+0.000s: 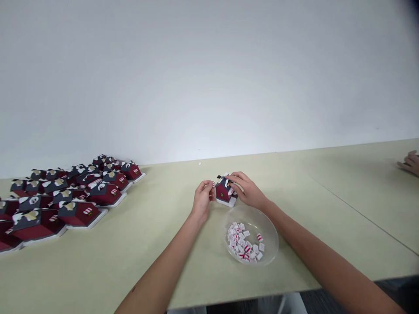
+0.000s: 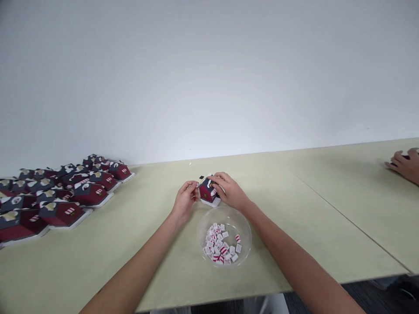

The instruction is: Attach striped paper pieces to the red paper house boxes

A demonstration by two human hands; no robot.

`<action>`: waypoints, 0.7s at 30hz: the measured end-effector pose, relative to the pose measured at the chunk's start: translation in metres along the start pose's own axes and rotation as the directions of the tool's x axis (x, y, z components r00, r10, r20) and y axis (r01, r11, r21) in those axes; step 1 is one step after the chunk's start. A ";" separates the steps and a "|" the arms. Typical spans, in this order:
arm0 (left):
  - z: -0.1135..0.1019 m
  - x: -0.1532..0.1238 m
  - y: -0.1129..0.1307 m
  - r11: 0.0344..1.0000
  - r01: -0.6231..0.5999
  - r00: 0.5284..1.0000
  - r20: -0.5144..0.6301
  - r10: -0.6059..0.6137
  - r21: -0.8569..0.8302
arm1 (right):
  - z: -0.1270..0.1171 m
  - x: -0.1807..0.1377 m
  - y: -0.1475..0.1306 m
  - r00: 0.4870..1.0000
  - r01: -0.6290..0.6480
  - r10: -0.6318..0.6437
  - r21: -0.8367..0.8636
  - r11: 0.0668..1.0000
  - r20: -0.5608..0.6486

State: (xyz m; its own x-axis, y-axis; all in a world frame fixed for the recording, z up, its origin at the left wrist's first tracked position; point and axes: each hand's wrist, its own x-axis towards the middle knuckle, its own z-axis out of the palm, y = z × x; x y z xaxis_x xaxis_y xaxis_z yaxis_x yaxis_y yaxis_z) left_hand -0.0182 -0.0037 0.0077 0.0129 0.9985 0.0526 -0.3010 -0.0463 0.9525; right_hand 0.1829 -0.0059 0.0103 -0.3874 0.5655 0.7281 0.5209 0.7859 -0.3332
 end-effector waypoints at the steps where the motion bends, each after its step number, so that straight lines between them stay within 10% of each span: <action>1: 0.001 -0.001 0.000 1.000 0.010 1.000 0.016 -0.010 -0.019 | -0.001 0.001 0.000 1.000 0.000 0.000 0.002 1.000 0.008; 21: 0.011 -0.006 -0.008 0.987 0.134 0.990 0.044 -0.131 -0.089 | 0.000 -0.001 -0.005 0.994 -0.109 0.110 0.063 0.992 -0.010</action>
State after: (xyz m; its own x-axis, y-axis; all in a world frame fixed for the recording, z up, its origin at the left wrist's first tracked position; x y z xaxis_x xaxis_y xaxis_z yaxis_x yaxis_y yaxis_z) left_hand -0.0057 -0.0101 0.0030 0.0944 0.9938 -0.0591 -0.3804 0.0908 0.9203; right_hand 0.1811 -0.0105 0.0114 -0.3204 0.6456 0.6932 0.5107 0.7340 -0.4476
